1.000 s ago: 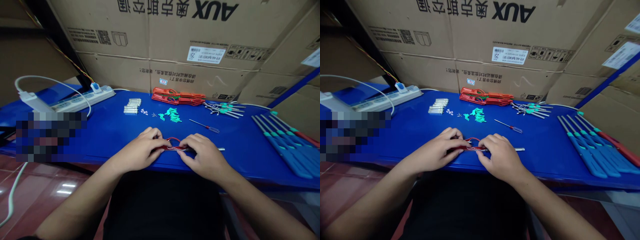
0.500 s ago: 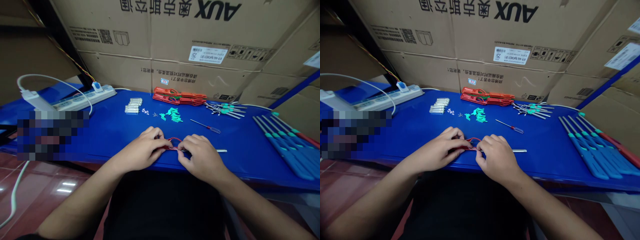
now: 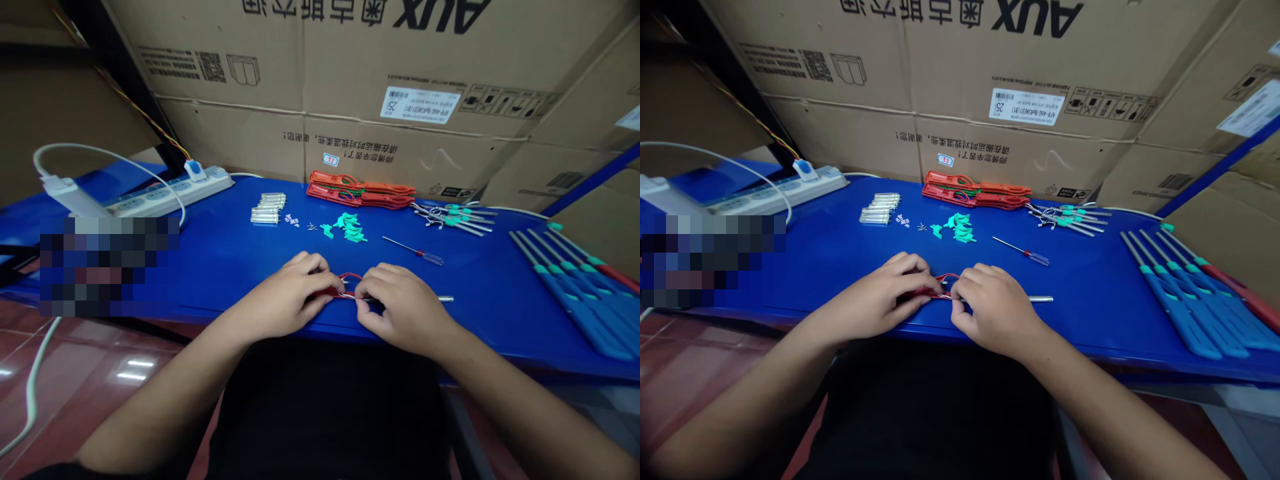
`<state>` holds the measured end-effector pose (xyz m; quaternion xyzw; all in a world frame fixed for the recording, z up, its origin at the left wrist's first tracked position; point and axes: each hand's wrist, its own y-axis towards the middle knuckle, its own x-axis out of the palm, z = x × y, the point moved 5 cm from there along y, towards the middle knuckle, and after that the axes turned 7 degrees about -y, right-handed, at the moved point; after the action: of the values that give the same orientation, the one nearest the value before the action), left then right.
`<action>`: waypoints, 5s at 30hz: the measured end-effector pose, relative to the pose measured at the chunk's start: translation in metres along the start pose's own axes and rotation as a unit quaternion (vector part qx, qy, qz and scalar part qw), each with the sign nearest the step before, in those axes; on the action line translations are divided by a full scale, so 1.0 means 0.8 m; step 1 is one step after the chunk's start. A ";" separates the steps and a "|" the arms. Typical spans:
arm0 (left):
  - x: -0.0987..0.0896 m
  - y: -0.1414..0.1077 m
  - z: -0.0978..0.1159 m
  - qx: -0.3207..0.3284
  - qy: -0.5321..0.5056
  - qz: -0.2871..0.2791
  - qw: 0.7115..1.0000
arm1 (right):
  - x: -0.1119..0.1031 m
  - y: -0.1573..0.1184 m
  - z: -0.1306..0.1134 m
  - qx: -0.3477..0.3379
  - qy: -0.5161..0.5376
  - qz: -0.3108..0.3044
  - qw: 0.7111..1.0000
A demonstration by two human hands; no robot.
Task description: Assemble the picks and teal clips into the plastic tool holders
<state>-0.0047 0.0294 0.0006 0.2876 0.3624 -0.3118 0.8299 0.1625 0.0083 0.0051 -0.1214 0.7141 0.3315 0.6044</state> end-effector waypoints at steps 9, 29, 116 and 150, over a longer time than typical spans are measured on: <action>-0.003 0.002 0.002 0.012 -0.013 0.005 1.000 | -0.005 0.010 -0.002 -0.068 0.001 -0.046 0.997; -0.002 0.000 0.004 0.028 0.028 0.009 0.999 | -0.004 -0.001 0.006 -0.029 0.031 -0.076 0.996; 0.000 0.001 0.000 0.041 -0.001 -0.016 0.999 | -0.012 -0.008 0.012 -0.130 0.007 -0.072 0.989; -0.004 0.013 0.010 -0.009 0.020 -0.040 0.999 | -0.011 -0.032 0.061 -0.042 0.099 -0.012 0.994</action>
<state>0.0046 0.0318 0.0105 0.2718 0.3933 -0.3360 0.8115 0.2174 0.0174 0.0030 -0.1877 0.7544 0.3402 0.5291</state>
